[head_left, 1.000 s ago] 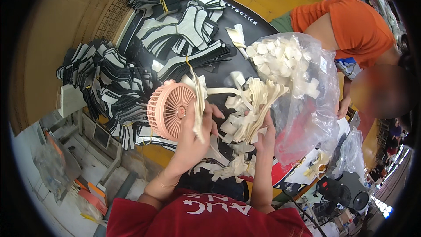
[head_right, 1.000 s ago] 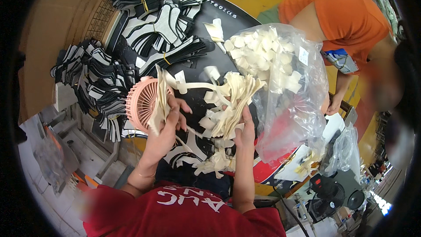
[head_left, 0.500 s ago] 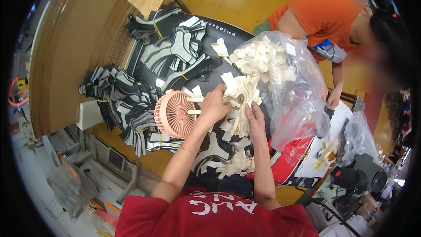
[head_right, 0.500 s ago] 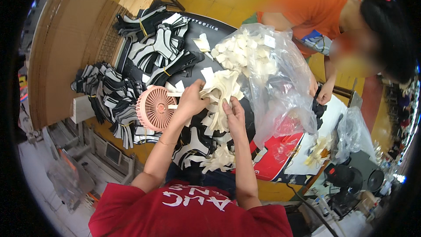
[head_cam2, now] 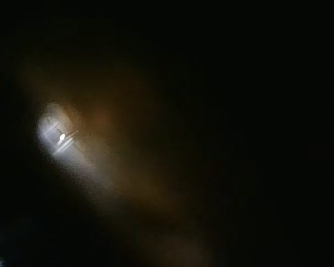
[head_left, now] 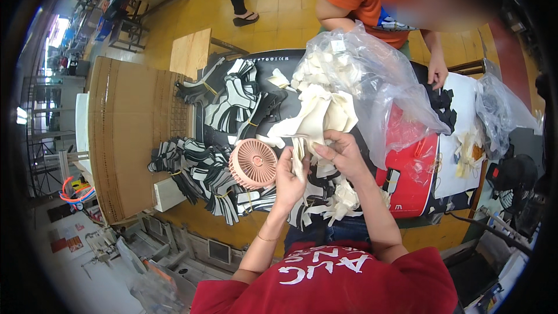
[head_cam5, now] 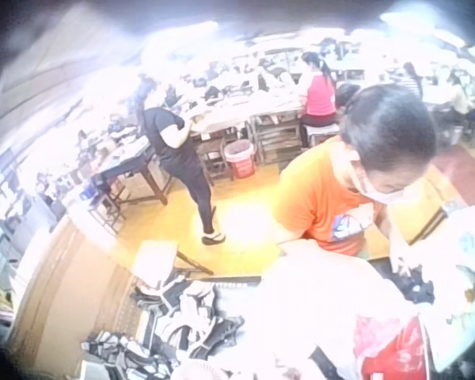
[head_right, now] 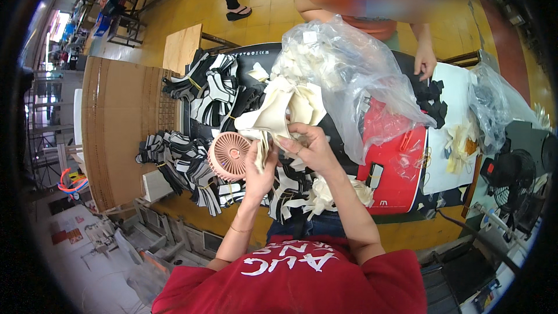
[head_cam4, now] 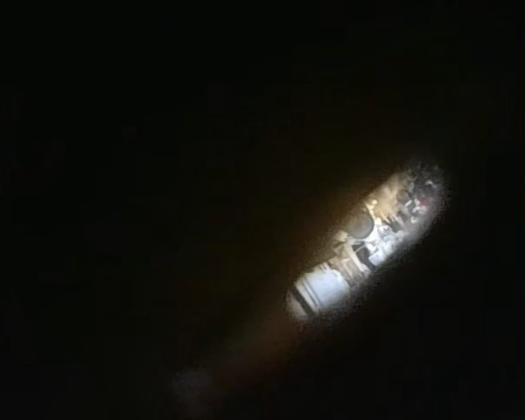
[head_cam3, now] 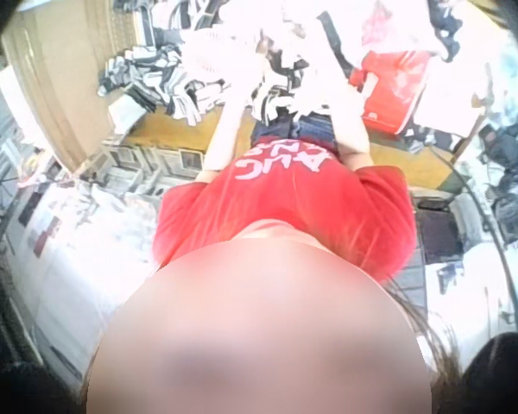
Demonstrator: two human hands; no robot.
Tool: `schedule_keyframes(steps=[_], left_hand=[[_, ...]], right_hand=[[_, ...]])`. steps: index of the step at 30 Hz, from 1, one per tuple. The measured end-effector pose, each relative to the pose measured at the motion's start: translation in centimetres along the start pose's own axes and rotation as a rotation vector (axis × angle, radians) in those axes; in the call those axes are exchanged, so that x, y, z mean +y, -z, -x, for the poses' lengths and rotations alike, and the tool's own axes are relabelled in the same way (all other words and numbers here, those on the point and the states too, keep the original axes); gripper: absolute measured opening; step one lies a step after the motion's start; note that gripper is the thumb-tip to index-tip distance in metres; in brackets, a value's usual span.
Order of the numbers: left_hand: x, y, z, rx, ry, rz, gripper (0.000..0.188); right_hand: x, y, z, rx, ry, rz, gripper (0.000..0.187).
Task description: The person folds and arranges white fabric strips into a multi-loop bow shape, then secures it with a rubber band. The person repeats this process with additional fabric strips, placing finished bows into a plastic bag on the table.
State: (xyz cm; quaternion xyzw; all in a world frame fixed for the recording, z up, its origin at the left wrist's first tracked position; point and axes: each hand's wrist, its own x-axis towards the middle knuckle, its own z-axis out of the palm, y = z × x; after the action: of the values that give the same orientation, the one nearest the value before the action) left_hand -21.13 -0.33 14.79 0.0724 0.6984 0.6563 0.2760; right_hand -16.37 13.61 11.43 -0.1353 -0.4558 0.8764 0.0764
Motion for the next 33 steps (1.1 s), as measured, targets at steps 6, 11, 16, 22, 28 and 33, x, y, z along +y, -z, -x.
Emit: schedule_keyframes(steps=[6,11,16,22,28,33], left_hand=[[2.1,0.5,2.8,0.060,-0.017,0.106,0.010],[4.3,2.1,3.5,0.081,0.010,0.052,0.014],[5.3,1.8,2.8,-0.123,-0.354,-0.233,0.018],[5.7,3.7,1.3,0.061,-0.103,0.028,0.029],[7.0,6.7,0.8,0.248,-0.061,0.079,0.029],[4.9,5.1,4.3,-0.040,-0.195,-0.094,0.024]], right_hand=[[-4.8,1.0,1.6,0.023,-0.008,-0.309,0.024],[-6.2,-0.3,3.8,0.016,0.057,-0.248,0.025],[-6.0,-2.8,6.5,0.033,0.019,0.156,0.025],[-8.2,-2.9,10.5,0.132,0.264,0.281,0.024],[-9.3,-2.5,16.0,0.101,0.578,-0.141,0.041],[-9.9,-6.3,16.9,0.048,0.167,0.401,0.042]])
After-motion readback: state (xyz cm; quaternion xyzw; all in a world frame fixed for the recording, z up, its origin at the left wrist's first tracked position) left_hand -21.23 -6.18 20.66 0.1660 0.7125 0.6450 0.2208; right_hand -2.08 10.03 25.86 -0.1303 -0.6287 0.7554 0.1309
